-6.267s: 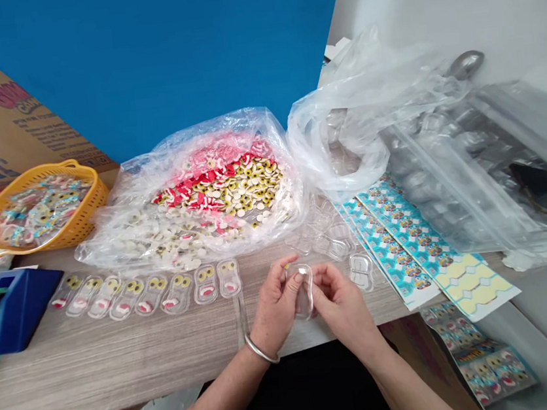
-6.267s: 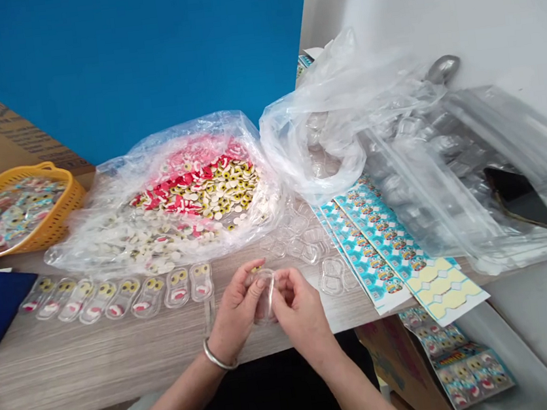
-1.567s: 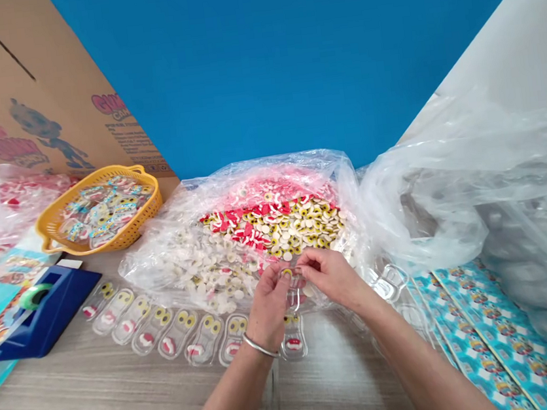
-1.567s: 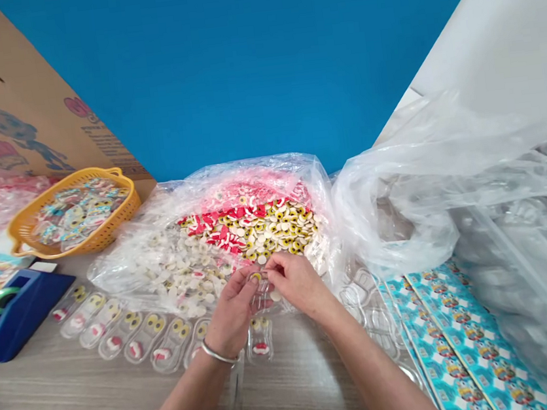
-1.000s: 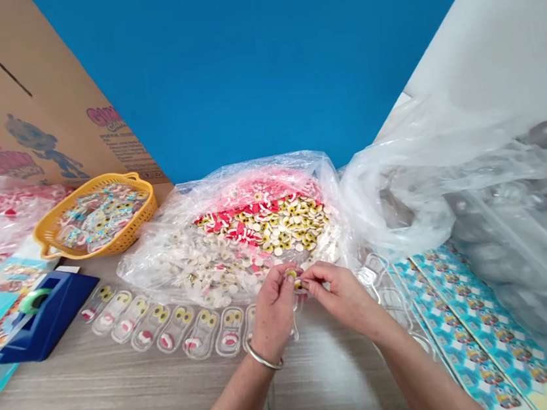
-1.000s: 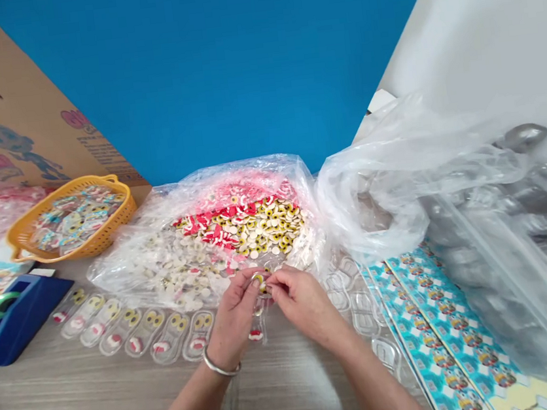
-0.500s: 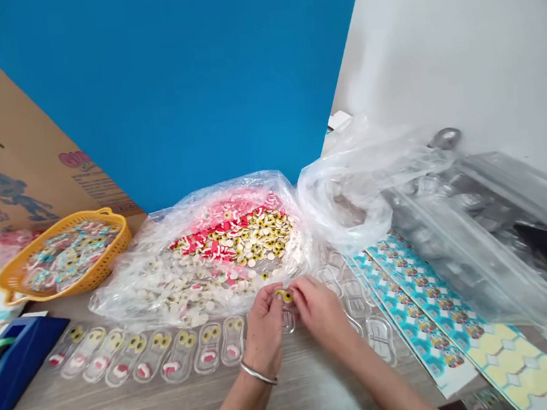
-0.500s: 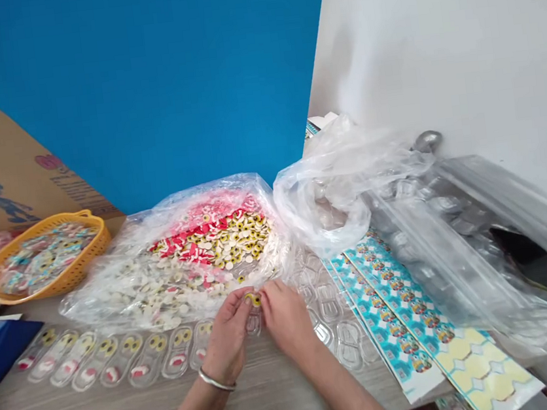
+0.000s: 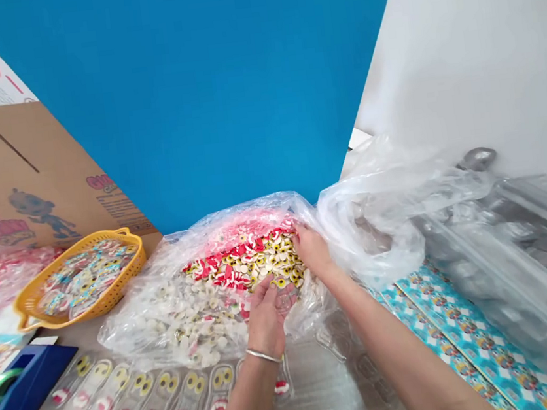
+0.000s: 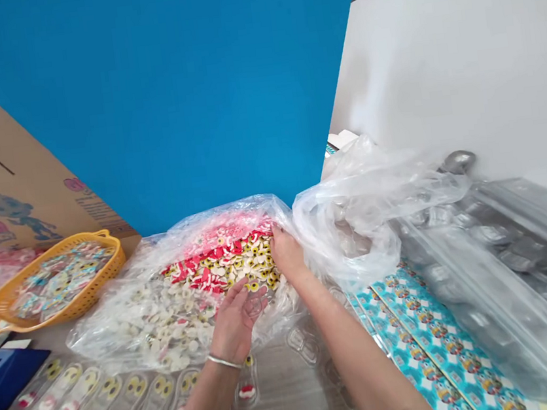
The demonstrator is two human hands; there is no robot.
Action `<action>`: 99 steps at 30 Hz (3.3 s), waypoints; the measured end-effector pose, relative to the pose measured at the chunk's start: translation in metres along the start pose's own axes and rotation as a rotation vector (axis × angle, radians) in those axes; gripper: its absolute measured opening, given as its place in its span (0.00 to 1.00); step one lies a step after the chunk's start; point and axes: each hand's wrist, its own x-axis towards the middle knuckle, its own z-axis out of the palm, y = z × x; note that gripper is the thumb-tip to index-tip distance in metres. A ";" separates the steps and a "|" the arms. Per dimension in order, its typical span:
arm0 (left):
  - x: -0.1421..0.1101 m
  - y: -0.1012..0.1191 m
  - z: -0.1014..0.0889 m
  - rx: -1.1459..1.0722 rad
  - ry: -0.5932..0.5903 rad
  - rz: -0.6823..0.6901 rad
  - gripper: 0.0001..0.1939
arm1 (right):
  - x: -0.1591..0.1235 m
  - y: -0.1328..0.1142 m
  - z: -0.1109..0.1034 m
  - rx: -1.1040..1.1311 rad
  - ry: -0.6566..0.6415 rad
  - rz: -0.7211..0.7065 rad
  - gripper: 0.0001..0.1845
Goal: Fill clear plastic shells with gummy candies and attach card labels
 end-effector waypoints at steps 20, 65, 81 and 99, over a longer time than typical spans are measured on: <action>-0.008 0.009 -0.029 -0.015 0.067 -0.006 0.13 | -0.045 -0.008 0.003 -0.014 -0.260 -0.429 0.28; -0.027 0.015 -0.052 -0.059 0.059 0.069 0.15 | -0.091 -0.035 0.026 -0.069 -0.292 -0.367 0.09; -0.042 0.028 -0.044 -0.040 -0.231 -0.156 0.17 | -0.107 -0.045 -0.040 0.161 -0.649 -0.521 0.06; -0.070 -0.003 -0.009 0.083 -0.279 -0.168 0.23 | -0.174 -0.037 -0.076 0.105 -0.359 -0.190 0.07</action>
